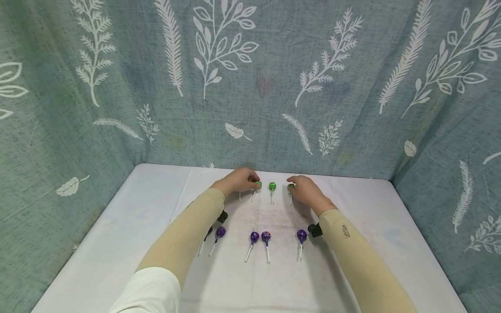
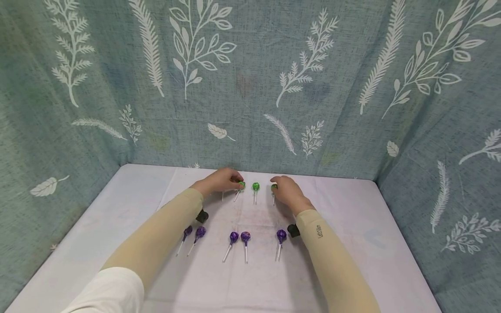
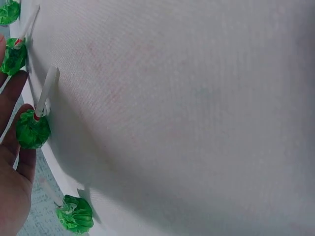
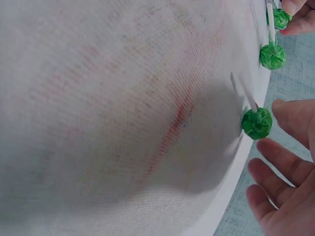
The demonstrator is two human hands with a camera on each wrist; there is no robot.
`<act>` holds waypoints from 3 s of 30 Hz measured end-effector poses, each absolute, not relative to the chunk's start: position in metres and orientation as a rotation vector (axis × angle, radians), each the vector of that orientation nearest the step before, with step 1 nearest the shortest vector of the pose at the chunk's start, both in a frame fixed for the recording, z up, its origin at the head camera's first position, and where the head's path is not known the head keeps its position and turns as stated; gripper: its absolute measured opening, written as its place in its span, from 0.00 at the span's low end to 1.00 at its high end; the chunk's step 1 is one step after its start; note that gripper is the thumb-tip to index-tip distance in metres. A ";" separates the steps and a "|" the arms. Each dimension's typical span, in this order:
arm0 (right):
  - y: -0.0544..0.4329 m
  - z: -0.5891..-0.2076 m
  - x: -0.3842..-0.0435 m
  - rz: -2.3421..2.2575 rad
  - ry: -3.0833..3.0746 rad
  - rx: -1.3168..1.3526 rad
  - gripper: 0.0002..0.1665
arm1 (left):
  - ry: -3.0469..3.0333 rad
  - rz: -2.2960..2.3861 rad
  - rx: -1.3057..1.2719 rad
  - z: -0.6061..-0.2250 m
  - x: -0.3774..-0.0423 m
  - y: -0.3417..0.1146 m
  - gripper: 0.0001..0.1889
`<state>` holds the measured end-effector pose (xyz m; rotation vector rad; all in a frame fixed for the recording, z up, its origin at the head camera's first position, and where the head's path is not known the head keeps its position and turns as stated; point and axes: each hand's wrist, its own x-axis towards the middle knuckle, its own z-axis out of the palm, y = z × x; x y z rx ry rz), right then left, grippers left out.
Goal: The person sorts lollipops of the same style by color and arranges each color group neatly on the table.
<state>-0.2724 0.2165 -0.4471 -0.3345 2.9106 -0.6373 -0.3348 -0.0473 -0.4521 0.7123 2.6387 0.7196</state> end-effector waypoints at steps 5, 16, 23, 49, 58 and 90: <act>0.216 -0.446 -0.269 -0.637 2.931 -0.342 0.23 | 2.654 0.700 0.727 -0.448 -0.331 -0.049 0.21; 0.209 -0.433 -0.249 -0.637 2.970 -0.513 0.23 | 2.653 0.733 0.771 -0.433 -0.319 -0.056 0.23; 0.198 -0.428 -0.236 -0.655 2.993 -0.571 0.24 | 2.664 0.774 0.787 -0.425 -0.308 -0.069 0.24; 0.130 -0.405 -0.185 -0.600 2.993 -0.975 0.22 | 2.699 0.919 0.885 -0.397 -0.246 -0.155 0.20; 0.111 -0.412 -0.176 -0.587 2.932 -1.021 0.21 | 2.702 0.921 0.783 -0.408 -0.230 -0.182 0.20; 0.039 -0.446 -0.158 -0.448 2.822 -1.069 0.18 | 2.522 0.945 0.710 -0.454 -0.189 -0.214 0.22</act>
